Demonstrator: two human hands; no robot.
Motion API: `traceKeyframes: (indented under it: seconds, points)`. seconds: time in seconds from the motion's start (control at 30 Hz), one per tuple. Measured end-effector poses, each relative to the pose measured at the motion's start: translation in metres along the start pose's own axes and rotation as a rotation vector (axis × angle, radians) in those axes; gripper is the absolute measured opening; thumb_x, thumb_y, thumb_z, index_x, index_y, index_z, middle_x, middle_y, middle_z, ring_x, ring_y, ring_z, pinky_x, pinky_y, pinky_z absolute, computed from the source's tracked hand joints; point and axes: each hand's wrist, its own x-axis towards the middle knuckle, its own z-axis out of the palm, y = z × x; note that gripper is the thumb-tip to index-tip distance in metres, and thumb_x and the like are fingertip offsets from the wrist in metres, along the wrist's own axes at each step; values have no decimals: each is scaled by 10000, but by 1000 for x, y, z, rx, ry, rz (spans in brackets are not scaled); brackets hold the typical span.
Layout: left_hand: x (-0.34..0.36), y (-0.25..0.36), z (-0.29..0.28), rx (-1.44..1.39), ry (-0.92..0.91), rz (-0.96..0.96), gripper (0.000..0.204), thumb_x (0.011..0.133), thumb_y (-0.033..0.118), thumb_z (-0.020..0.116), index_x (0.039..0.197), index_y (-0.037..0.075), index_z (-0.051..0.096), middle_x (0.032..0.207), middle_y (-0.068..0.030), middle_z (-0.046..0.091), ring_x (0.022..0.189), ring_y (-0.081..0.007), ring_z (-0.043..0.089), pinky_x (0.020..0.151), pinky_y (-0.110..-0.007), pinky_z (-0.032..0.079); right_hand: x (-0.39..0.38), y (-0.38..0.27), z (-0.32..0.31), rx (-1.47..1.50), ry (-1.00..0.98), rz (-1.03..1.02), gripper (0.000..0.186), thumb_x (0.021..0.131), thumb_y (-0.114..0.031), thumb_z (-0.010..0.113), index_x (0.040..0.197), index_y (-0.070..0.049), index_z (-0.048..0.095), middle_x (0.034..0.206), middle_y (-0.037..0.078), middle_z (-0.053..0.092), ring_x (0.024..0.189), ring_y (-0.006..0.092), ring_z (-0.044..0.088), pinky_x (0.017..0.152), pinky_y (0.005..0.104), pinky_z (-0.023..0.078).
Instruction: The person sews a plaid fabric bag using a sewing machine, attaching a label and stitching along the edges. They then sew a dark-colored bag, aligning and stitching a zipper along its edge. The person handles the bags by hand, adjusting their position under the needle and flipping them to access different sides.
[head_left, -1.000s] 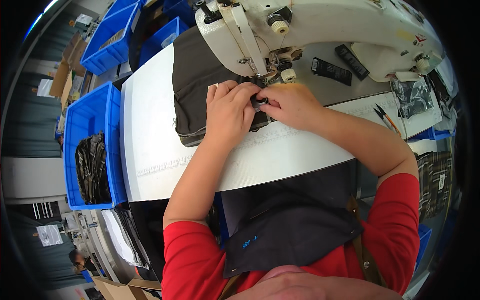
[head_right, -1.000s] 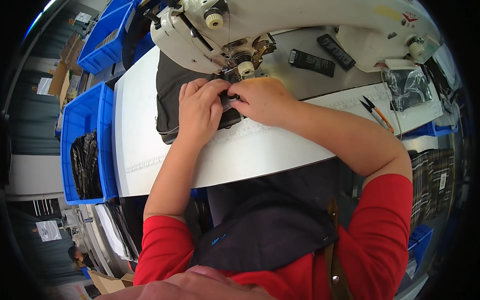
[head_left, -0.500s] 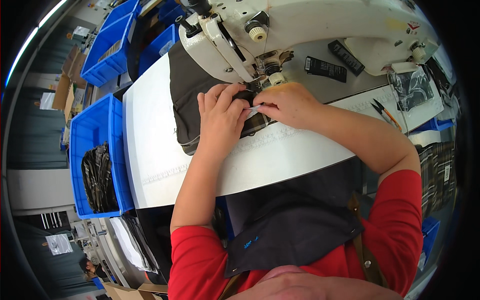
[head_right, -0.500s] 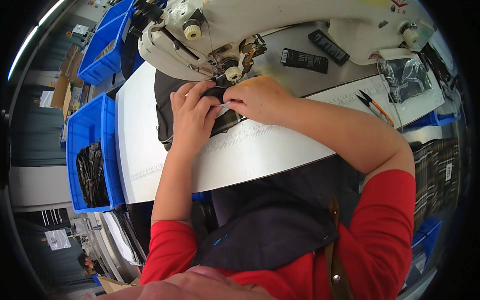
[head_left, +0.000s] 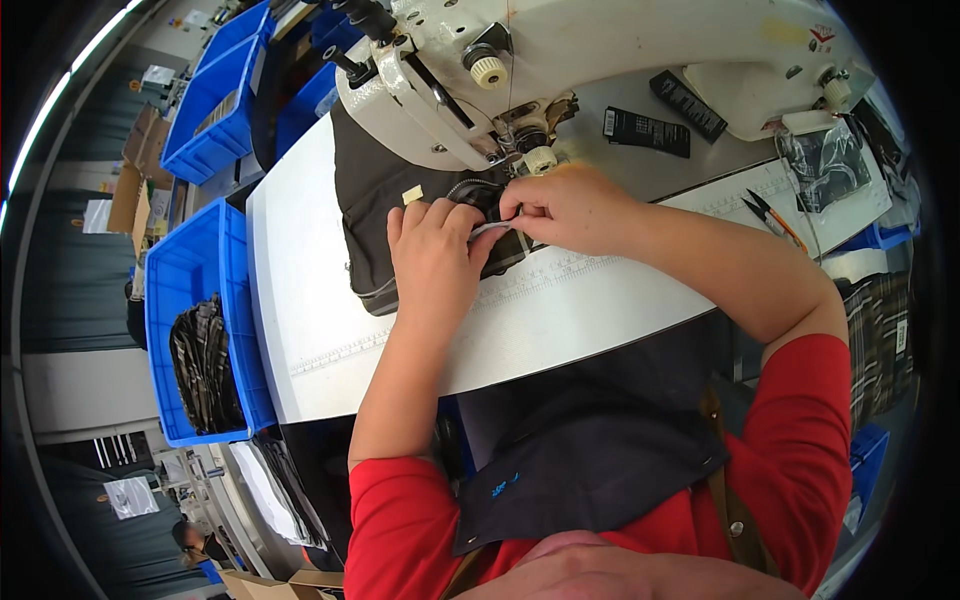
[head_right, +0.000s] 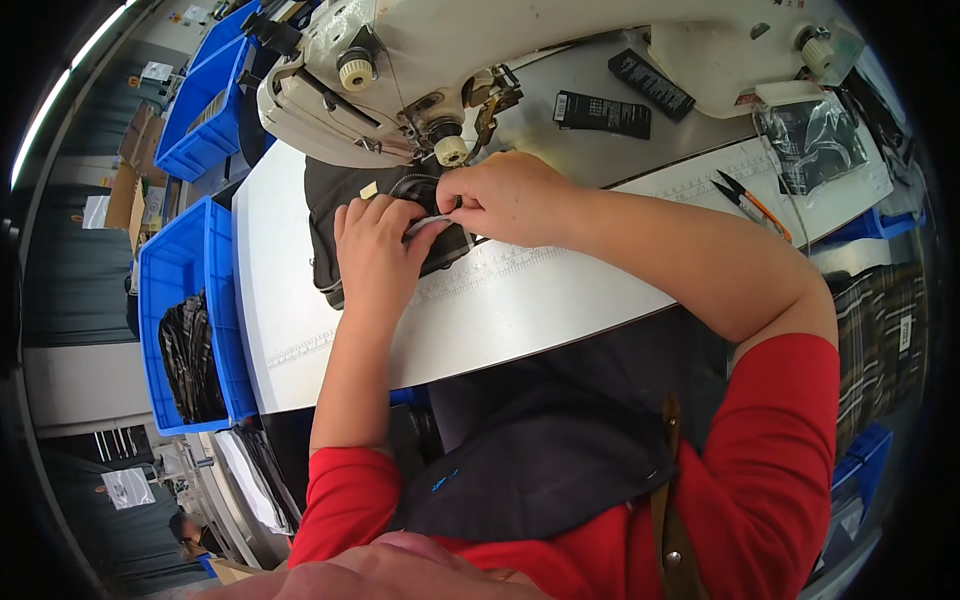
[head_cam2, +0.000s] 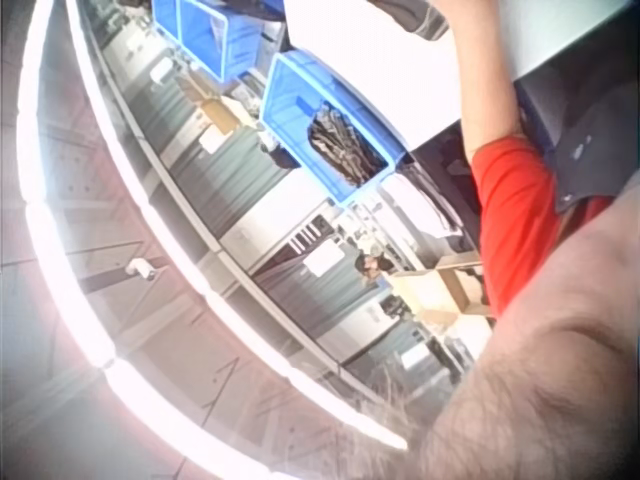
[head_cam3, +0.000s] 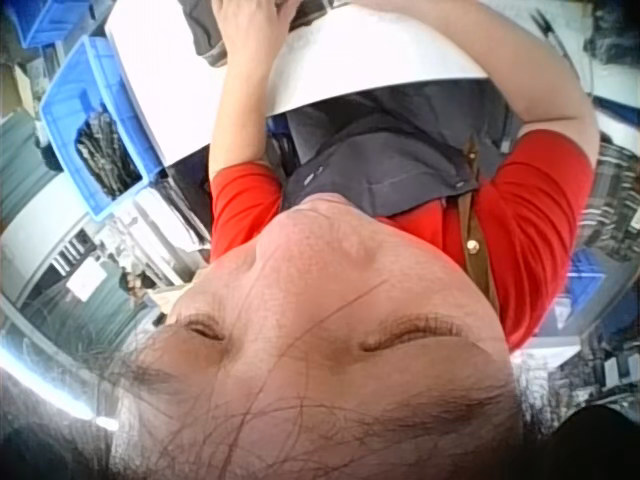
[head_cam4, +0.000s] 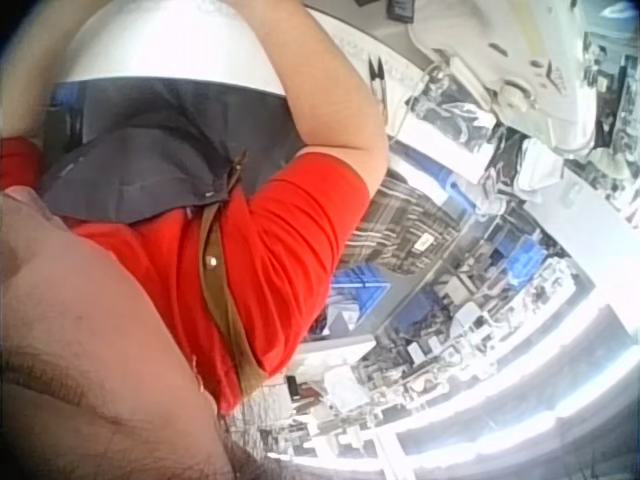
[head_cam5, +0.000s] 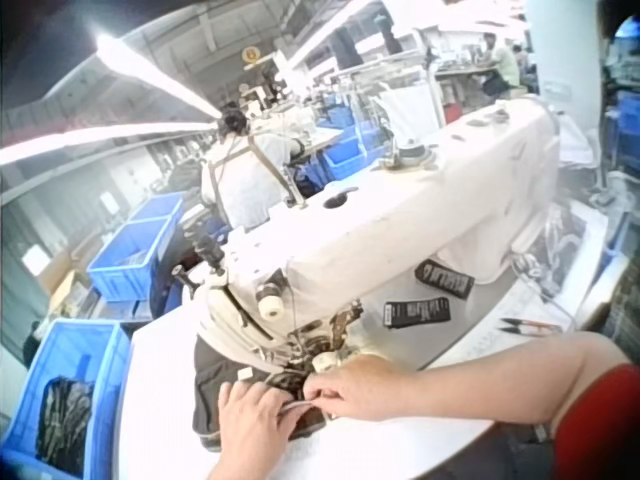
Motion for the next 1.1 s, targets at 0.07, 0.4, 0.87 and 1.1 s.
traceKeyframes:
  seconds: [0.07,0.4,0.87,1.1]
  points:
    - [2,-2,2,-53,114,102,292,740,142,872,919,103,645,935,-12,678,866,-271,571,852,-417,435,0,3,2,-78,76,-78,113,910,-171,694,1005,-109,686,782,50,710,684,245,674,632,387,511]
    - [7,10,19,-288,110,66,416,691,18,782,1073,91,636,1093,-35,666,1042,-297,572,929,-424,439,1,8,8,-521,233,-620,80,785,-141,685,793,-97,618,706,62,608,664,284,661,575,419,509]
    - [11,2,19,-137,211,200,96,853,113,787,916,111,715,904,25,699,885,-224,595,860,-427,389,1,12,-16,-664,211,-217,160,964,-242,635,874,-119,682,727,96,706,670,294,706,640,424,551]
    - [11,-3,24,-67,184,170,95,889,154,770,926,114,691,894,18,692,831,-226,580,841,-441,370,4,14,-14,-405,160,-230,145,941,-222,667,1049,-151,733,690,101,675,653,324,669,624,445,525]
